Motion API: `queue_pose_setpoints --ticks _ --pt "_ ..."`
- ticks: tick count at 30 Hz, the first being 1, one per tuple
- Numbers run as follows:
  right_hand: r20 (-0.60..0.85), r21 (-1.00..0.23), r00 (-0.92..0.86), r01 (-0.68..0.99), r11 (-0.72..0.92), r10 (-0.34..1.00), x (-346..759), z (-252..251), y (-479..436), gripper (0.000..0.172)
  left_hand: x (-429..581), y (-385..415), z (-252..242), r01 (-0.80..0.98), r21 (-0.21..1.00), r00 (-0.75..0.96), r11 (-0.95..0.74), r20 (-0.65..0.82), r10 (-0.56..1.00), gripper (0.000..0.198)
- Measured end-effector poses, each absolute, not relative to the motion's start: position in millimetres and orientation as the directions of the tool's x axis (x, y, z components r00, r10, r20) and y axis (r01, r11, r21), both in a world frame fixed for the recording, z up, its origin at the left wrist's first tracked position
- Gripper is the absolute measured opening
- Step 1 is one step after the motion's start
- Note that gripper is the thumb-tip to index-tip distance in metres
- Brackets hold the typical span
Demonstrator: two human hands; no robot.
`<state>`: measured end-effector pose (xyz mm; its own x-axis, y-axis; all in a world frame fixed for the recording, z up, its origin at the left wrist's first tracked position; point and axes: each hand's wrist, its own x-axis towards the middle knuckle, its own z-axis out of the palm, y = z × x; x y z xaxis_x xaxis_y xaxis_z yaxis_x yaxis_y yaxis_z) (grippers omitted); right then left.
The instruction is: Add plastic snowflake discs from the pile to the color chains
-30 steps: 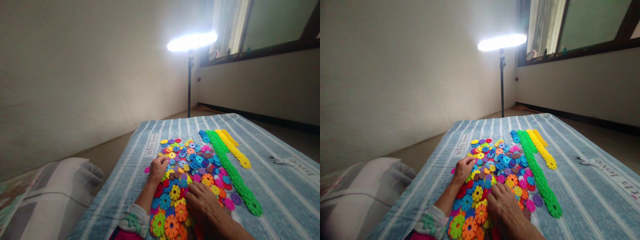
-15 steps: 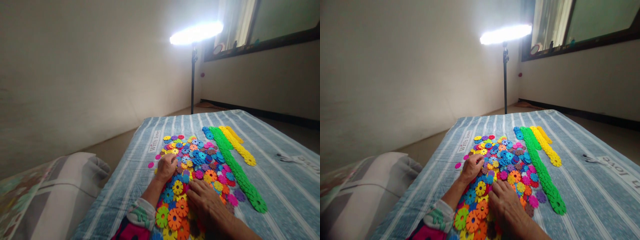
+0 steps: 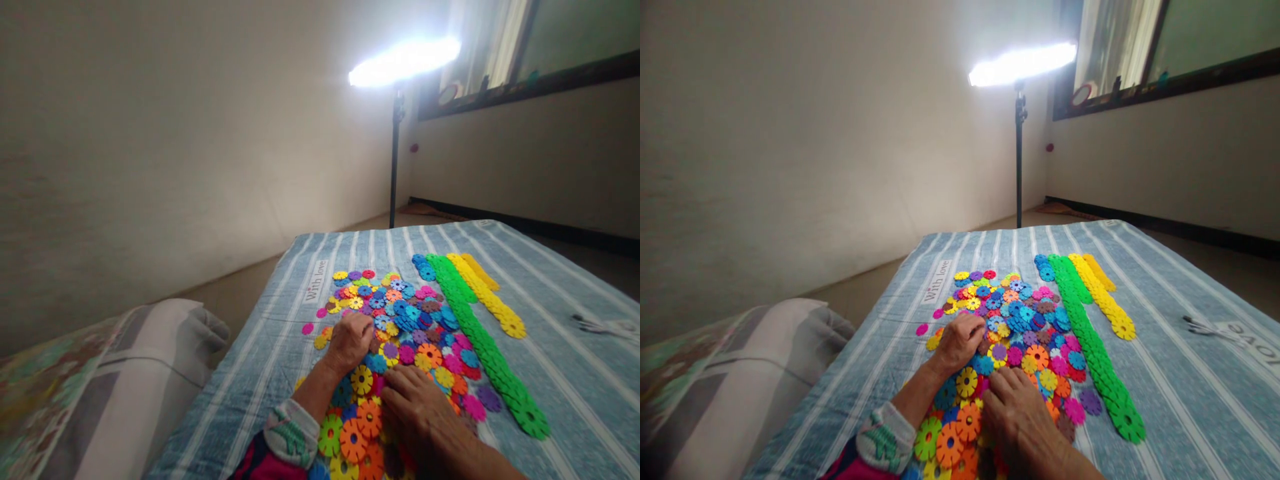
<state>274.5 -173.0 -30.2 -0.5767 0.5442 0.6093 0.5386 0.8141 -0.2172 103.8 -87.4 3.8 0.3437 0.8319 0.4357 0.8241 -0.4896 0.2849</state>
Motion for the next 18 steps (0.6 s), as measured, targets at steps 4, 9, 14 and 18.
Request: queue_pose_setpoints --ticks 4,9,14,18 --pt "0.628 -0.181 -0.615 0.48 0.858 0.477 277 -23 -177 0.016 107 -89 7 0.784 0.337 0.363 -0.522 0.433 0.825 0.016" --pt "0.719 -0.094 -0.594 0.43 0.898 0.36 287 -17 -180 0.033 106 -86 7 0.732 0.408 0.366 -0.546 0.44 0.82 0.019" --pt "0.751 -0.064 -0.57 0.44 0.896 0.333 293 -21 -180 0.037 103 -84 9 0.732 0.408 0.344 -0.545 0.469 0.813 0.014" --pt "0.798 -0.052 -0.515 0.459 0.887 0.313 290 -28 -178 0.038 109 -87 14 0.69 0.367 0.416 -0.624 0.504 0.757 0.017"
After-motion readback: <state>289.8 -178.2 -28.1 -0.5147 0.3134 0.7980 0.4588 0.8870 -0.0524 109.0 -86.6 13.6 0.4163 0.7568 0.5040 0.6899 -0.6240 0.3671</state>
